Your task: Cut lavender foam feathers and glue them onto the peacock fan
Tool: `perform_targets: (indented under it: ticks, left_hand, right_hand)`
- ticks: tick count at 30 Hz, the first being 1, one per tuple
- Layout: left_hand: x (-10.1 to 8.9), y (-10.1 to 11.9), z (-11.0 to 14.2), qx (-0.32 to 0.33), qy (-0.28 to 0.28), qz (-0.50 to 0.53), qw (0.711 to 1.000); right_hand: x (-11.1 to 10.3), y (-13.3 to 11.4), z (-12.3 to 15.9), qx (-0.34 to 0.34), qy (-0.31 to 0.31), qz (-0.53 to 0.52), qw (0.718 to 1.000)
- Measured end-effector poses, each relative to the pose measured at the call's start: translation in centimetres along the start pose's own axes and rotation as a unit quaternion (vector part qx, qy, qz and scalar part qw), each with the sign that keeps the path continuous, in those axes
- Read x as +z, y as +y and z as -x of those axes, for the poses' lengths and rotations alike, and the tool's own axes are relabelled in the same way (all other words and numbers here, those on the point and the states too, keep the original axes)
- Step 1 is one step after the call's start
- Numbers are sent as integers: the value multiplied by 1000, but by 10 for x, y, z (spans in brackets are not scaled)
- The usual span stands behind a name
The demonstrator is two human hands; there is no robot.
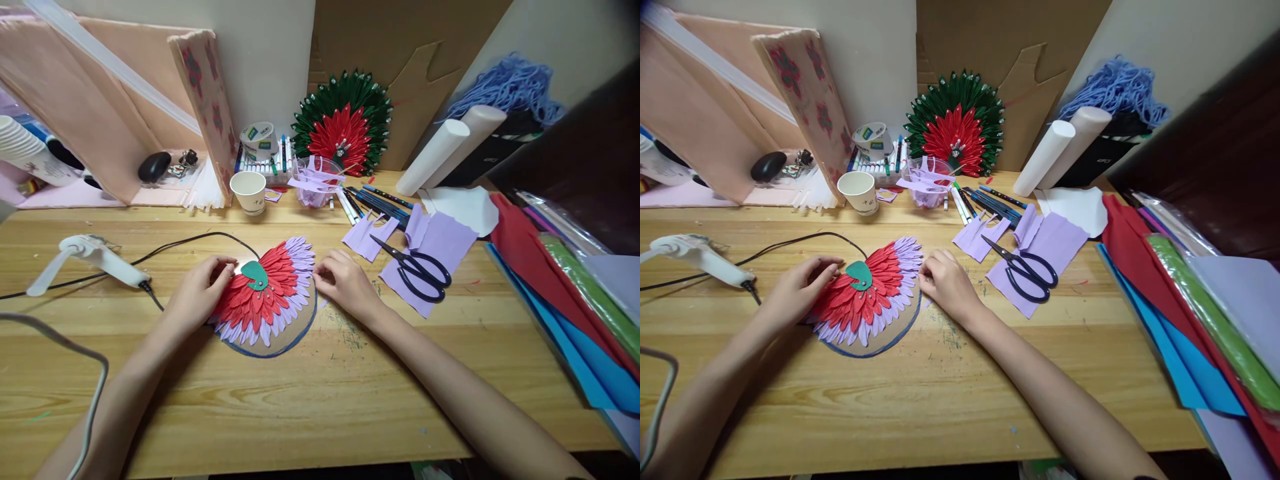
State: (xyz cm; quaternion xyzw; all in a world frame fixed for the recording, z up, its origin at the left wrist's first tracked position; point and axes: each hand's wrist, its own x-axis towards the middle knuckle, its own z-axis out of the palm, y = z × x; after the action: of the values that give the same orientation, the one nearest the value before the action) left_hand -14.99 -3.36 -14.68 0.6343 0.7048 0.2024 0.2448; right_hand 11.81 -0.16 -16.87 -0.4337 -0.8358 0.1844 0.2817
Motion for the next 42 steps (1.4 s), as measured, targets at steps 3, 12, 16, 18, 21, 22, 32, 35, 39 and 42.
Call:
perform_targets:
  ticks: [3, 12, 16, 18, 21, 22, 32, 35, 39, 42]
  left_hand:
    - [0, 0, 0, -1, -6, 4, 1000]
    - [0, -3, 0, 5, -5, 8, 1000]
    - [0, -2, 0, 5, -9, 5, 1000]
    - [0, -1, 1, 7, -8, 4, 1000]
    - [-1, -1, 1, 7, -10, 2, 1000]
    - [-1, -1, 1, 7, -14, 3, 1000]
    - [-10, -6, 2, -47, -53, 83, 994]
    - [-10, -9, 1, -81, -56, 139, 985]
    - [-15, -5, 3, -150, -74, 220, 961]
    - [-22, 2, 6, -163, -95, 243, 952]
  right_hand:
    - [-5, 0, 0, 1, -12, -10, 1000]
    - [-4, 1, 0, -38, -23, -10, 999]
    - [-1, 0, -1, -42, -24, 9, 999]
    - [0, -1, -2, -41, -24, 13, 999]
    - [-3, -4, -3, -31, -24, 1, 999]
    - [-6, -4, -2, -18, -23, -11, 1000]
    - [-45, -8, 13, 377, -199, -502, 753]
    - [-46, -14, 14, 386, -197, -568, 699]
    - [-38, -22, 12, 391, -181, -628, 648]
    - [-30, -25, 11, 388, -162, -652, 631]
